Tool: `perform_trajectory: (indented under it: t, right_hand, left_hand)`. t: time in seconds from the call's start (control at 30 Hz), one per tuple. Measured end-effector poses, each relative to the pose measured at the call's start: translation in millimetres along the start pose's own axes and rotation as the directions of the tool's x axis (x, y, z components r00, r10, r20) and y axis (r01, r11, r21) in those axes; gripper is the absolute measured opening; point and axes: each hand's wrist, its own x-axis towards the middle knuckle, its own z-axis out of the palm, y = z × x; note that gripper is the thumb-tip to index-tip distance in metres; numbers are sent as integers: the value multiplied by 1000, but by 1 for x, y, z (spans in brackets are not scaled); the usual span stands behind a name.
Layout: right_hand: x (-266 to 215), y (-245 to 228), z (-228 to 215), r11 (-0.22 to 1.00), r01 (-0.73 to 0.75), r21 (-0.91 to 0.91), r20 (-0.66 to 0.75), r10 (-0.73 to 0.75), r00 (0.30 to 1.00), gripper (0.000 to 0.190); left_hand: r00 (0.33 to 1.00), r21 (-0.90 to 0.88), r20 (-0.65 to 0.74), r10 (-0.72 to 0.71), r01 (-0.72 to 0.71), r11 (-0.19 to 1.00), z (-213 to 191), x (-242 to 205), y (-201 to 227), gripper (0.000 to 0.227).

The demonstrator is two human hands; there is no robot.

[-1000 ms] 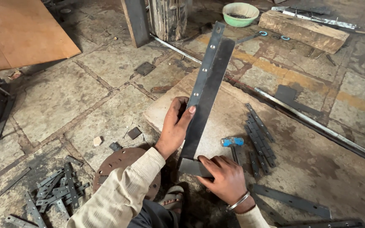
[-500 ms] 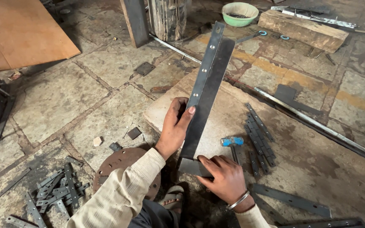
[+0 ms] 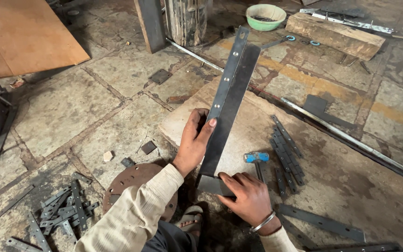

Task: Straightening and checking metal strips using a hammer and a try square in a manufacturing setting.

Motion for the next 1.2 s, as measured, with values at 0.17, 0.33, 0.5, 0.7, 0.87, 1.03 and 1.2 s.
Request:
perform_trajectory:
  t: [0.17, 0.33, 0.5, 0.7, 0.87, 1.03, 1.2]
  right_hand:
    - [-2, 2, 2, 1000, -6, 10, 3, 6, 1000, 57]
    - [0, 2, 0, 1000, 23, -8, -21, -23, 1000, 58]
    - [0, 2, 0, 1000, -5, -4, 16, 5, 1000, 56]
    - [-2, 2, 4, 1000, 10, 7, -2, -10, 1000, 58]
    - [0, -2, 0, 1000, 1, 19, -2, -1, 1000, 57]
    - [2, -5, -4, 1000, 17, 16, -20, -16, 1000, 58]
    - [3, -7, -6, 999, 27, 28, -42, -26, 999, 56]
  left_hand:
    - [1000, 18, -10, 19, -18, 1000, 1, 0, -1, 24]
    - [1000, -21, -4, 3, -4, 1000, 1, 1, -3, 23]
    - [1000, -4, -2, 3, -3, 1000, 1, 0, -1, 23]
    - [1000, -7, -13, 4, -4, 1000, 1, 0, -2, 23]
    - [1000, -10, -5, -2, 2, 1000, -1, -1, -1, 24]
    - [1000, -33, -8, 7, -7, 999, -1, -1, -2, 24]
    - [1000, -25, -11, 2, -3, 1000, -1, -1, -6, 23]
